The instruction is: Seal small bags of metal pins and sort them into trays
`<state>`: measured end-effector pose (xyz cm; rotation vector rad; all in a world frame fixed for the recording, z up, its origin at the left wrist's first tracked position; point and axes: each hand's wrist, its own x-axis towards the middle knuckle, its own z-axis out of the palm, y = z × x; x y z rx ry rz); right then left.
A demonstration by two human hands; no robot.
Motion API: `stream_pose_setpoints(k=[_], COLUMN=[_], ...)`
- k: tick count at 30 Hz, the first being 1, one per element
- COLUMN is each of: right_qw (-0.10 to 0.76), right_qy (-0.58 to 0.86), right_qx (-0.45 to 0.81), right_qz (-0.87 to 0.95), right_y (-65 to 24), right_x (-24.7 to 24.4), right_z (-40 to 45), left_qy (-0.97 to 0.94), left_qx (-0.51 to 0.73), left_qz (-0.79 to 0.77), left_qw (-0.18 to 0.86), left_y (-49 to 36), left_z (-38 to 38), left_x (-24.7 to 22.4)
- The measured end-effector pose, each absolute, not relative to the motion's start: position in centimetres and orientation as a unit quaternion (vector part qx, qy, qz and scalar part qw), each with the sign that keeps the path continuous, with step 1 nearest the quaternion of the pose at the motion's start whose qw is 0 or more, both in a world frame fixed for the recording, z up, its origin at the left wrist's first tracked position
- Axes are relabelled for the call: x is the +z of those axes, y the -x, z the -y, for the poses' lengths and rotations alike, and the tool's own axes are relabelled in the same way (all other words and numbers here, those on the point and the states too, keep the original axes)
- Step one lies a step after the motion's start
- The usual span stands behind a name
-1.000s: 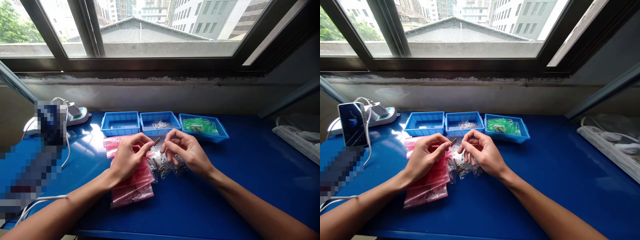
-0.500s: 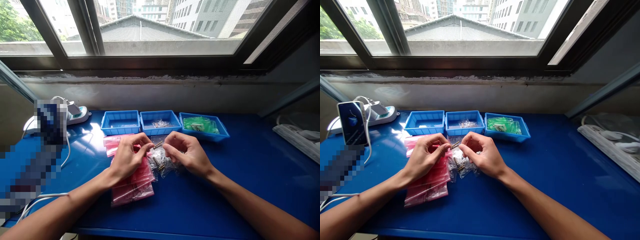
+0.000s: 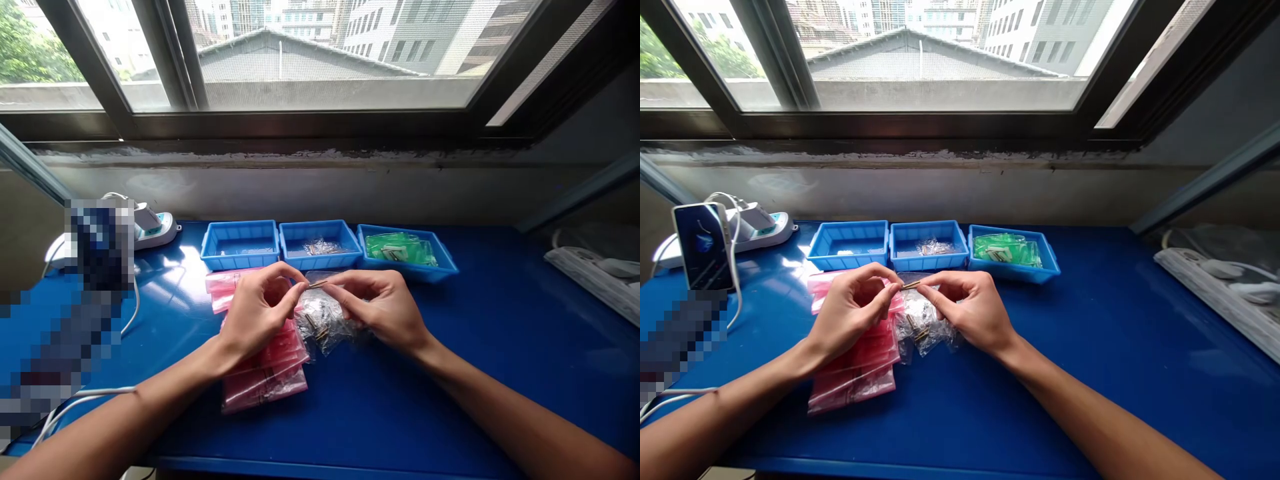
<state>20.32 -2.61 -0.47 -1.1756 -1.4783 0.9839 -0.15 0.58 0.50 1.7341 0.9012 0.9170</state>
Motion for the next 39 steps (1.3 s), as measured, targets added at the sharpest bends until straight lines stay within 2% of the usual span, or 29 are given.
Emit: stream_pose_setpoints(k=[4,12,20,28,34,39], right_qw=[0.506,0.524,0.525,0.510,0.474,0.463], right_qy=[0.475,0.463,0.440,0.442,0.483,0.487], right_qx=[0.391,0.204,0.158,0.179,0.322,0.398], right_qz=[0.605,0.684,0.711,0.716,0.662,0.624], right_y=[-20.3,-20.2,-20.1,-20.3,-20.2,-20.3], right_x=[-0.8,-0.8,-0.8,-0.2,0.1,-0.4], right_z=[2.7,3.2,3.3,3.3,3.1,3.0], left_qy=[-0.703,-0.717,-0.716,-0.712,-0.684,-0.676], left_qx=[0.385,0.417,0.428,0.415,0.356,0.349], left_qz=[-0.351,-0.341,-0.338,-0.349,-0.377,-0.380], left_qw=[0.484,0.443,0.436,0.447,0.514,0.525], left_y=[0.2,0.2,0.3,0.2,0.1,0.0], left_z=[-0.6,-0.5,-0.6,-0.6,-0.6,-0.6], left_x=[0.3,0.1,0.0,0.2,0.5,0.8])
